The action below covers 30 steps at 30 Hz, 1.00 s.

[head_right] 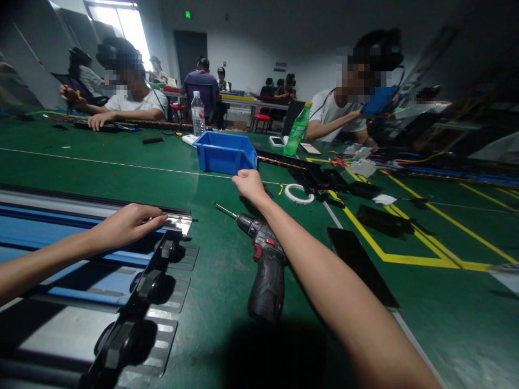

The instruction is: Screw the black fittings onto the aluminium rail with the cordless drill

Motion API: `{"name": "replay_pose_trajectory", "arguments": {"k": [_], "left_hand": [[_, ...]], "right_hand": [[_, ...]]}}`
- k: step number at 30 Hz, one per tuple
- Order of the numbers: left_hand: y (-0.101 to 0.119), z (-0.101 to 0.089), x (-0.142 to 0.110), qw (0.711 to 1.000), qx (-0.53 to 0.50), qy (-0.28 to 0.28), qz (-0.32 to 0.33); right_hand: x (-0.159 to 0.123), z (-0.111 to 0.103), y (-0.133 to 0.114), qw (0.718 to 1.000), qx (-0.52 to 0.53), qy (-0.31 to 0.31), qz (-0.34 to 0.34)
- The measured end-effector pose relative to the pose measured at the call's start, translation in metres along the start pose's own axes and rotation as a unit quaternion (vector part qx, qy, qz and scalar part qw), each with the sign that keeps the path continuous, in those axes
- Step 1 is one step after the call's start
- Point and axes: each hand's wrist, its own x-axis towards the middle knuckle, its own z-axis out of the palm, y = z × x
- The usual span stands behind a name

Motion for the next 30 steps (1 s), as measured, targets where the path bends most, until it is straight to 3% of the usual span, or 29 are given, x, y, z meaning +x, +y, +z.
{"name": "replay_pose_trajectory", "arguments": {"k": [9,19,30], "left_hand": [[-0.001,0.002,0.002,1.000,0.000,0.000,0.004],[0.000,0.001,0.000,1.000,0.001,0.000,0.004],[0.000,0.001,0.002,1.000,0.003,0.004,0.007]], "right_hand": [[-0.004,-0.001,0.000,0.998,0.030,-0.049,-0.041],[-0.006,-0.001,-0.003,0.995,0.045,-0.058,-0.062],[-0.023,0.000,-0.019,0.982,0.031,-0.172,-0.071]]}}
